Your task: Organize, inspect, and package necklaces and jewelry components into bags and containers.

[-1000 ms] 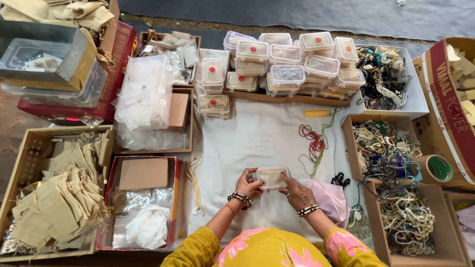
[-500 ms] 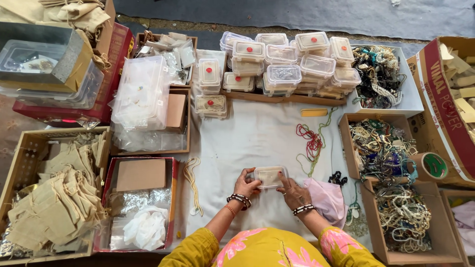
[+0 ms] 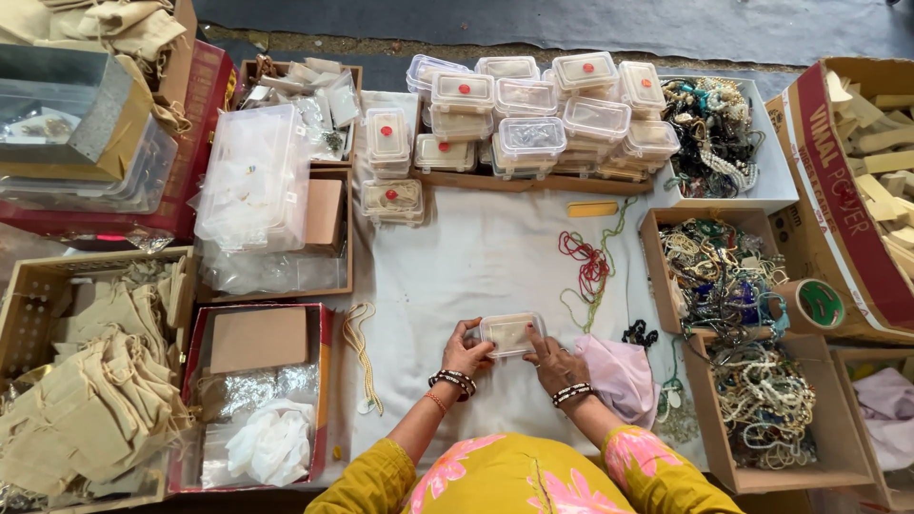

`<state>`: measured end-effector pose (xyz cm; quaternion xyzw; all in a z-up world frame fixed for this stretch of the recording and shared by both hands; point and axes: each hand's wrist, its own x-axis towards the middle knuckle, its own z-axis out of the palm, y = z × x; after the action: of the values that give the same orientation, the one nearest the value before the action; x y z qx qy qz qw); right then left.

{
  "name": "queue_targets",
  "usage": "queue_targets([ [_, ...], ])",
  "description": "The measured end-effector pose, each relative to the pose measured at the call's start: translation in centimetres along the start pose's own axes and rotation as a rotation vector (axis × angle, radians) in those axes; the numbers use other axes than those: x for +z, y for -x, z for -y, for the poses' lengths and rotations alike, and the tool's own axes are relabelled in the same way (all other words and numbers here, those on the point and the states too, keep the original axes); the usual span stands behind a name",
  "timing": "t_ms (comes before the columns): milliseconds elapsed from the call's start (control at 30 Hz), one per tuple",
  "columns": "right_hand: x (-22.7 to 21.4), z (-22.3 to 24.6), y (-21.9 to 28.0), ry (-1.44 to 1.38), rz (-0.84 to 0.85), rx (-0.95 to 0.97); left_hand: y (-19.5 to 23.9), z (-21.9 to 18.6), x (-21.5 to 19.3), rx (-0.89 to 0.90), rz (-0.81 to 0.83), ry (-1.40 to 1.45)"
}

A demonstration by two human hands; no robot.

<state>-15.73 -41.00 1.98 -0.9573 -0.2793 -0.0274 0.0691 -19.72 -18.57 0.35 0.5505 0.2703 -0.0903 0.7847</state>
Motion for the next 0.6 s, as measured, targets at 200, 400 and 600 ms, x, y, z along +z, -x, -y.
queue_targets([
  [200,0.2,-0.3,0.1,-0.026,0.025,0.024,-1.3,1.4,-0.6,0.006,0.054,0.097],
  [400,-2.2,-0.9,-0.8,-0.271,0.112,0.046,-1.8,0.6,-1.0,-0.121,0.082,0.242],
  [600,-3.1,-1.8,-1.1,-0.423,0.126,-0.074,-2.1,-0.1,-1.5,-0.151,0.117,0.231],
])
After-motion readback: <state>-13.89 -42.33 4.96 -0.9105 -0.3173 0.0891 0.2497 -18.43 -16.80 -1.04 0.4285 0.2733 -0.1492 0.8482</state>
